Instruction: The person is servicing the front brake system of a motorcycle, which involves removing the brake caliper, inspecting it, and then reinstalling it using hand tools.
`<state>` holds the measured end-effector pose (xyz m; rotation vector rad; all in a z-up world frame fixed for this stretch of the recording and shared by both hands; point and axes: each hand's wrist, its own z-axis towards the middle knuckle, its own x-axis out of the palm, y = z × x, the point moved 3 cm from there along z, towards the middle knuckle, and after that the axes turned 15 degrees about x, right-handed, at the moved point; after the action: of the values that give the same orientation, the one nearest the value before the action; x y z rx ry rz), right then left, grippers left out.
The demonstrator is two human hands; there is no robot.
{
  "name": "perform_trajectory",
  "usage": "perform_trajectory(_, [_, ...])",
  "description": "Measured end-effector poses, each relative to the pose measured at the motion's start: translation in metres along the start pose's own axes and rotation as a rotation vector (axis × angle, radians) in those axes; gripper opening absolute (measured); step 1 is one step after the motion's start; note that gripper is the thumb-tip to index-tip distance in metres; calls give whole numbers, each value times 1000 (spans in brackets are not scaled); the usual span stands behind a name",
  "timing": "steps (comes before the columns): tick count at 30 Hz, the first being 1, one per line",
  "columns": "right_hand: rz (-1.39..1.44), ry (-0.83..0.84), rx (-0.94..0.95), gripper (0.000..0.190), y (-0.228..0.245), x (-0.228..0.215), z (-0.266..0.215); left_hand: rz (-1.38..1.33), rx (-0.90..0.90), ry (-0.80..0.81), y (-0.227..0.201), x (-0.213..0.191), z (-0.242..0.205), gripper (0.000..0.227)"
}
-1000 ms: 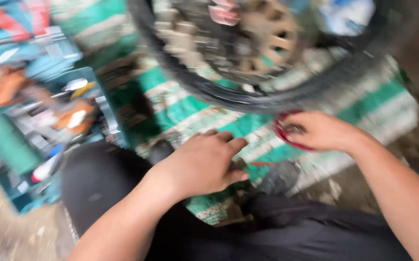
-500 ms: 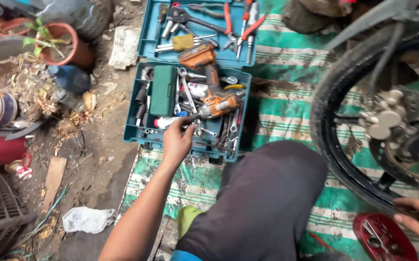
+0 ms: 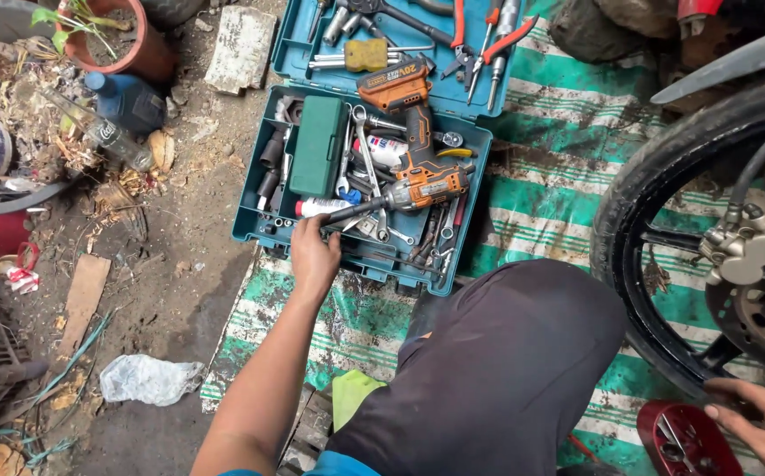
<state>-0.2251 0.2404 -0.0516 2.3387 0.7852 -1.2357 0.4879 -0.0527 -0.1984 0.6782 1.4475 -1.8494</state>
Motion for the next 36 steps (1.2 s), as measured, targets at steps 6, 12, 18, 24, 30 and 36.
perform_trajectory(6, [-328,-20,89,52,-9,2,17,91,440,-71,-27,17,17,48])
perform_trajectory(12, [-546,3,139,54,-22,4,36,132,562,149,-44,78,55,69])
perform_trajectory(18, [-580,139,141,60,-46,8,56,47,560,46,-55,64,62,59])
perform_trajectory(24, [-279,72,145,54,-68,43,66,-79,602,-205,-93,34,100,43])
perform_trajectory(30, [-284,163,187,47,-52,49,66,-75,702,-219,-115,17,231,42])
perform_trajectory(36, [-222,328,68,56,-83,90,96,203,609,101,-78,60,370,35])
